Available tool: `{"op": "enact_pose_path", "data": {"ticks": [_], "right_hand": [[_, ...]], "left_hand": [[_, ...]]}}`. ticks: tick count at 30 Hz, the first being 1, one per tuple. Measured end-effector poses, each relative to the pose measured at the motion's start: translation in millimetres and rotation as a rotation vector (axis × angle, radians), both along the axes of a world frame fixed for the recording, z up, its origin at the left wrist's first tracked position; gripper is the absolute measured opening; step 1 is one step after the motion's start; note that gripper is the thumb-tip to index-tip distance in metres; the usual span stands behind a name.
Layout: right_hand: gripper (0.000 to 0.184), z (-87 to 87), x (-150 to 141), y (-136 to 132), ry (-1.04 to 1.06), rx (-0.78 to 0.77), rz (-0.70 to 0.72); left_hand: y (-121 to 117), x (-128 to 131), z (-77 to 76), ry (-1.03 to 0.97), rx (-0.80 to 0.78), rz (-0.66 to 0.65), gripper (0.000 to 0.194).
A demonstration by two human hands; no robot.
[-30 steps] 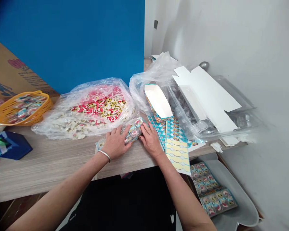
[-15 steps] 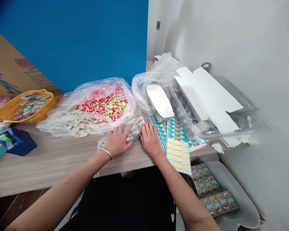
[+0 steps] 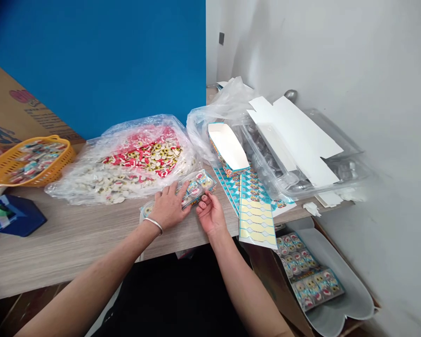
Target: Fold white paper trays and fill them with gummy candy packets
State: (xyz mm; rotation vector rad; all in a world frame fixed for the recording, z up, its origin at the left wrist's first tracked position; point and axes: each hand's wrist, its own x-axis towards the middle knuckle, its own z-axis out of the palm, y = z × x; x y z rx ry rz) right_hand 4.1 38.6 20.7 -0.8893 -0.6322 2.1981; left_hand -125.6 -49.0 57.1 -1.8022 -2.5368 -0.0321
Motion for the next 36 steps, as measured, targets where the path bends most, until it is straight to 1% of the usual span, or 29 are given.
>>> {"op": "enact_pose_path", "data": {"ticks": [3,6,7,9,11,13,15,19,22,25,27,31,33,36], "right_hand": [[0.006,5.4,-0.8,1.0,0.090,-0.165,-0.096],[0.003,4.5,-1.5,-4.7,0.079,-0.252,-0.181],[0.004,4.1,-1.7,-8.1,0.064,-0.258,-0.182],[0.011,4.6,-2.0,-16.2,0.044,-0.246,-0.175],[0.018,7.1,-1.7,-23.3,0.041,-0.223,-0.183],[0.020,10.4,-0.8,-26.6,0.057,-0.220,-0.188],[0.018,13.0,0.0,-25.0,0.087,-0.266,-0.184],[0.006,13.4,-1.5,-13.9,0.203,-0.375,-0.148],[0.011,11.5,-5.5,-10.0,0.268,-0.401,-0.091],[0.010,8.9,-9.4,-16.6,0.216,-0.381,-0.041],[0.009,6.1,-10.8,-25.2,0.172,-0.335,-0.016],[0.020,0.0,-11.6,-40.2,0.102,-0.201,0.037],[0.027,-1.7,-11.8,-42.5,0.063,-0.140,0.045],[0.032,-2.7,-12.1,-41.2,0.010,-0.089,0.054]], "left_hand": [[0.5,1.2,1.2,0.005,-0.020,0.019,0.077],[1.0,2.1,2.3,0.004,-0.043,0.037,0.078],[1.2,2.1,2.6,0.000,-0.051,0.036,0.079],[1.4,1.9,3.4,-0.006,-0.064,0.032,0.080],[1.5,1.5,4.4,-0.007,-0.073,0.029,0.081],[1.5,1.1,5.6,-0.010,-0.082,0.025,0.081],[1.4,0.8,7.0,-0.016,-0.091,0.022,0.081],[1.1,0.7,8.2,-0.019,-0.095,0.013,0.081],[1.1,1.2,7.9,-0.014,-0.091,0.013,0.081],[1.0,1.2,7.5,-0.011,-0.090,0.017,0.079],[0.9,0.7,7.3,-0.010,-0.091,0.015,0.079],[0.9,-0.7,5.8,-0.009,-0.100,0.011,0.082],[1.0,-1.3,5.2,-0.010,-0.105,0.011,0.085],[0.7,-2.4,6.2,-0.018,-0.119,0.005,0.090]]}}
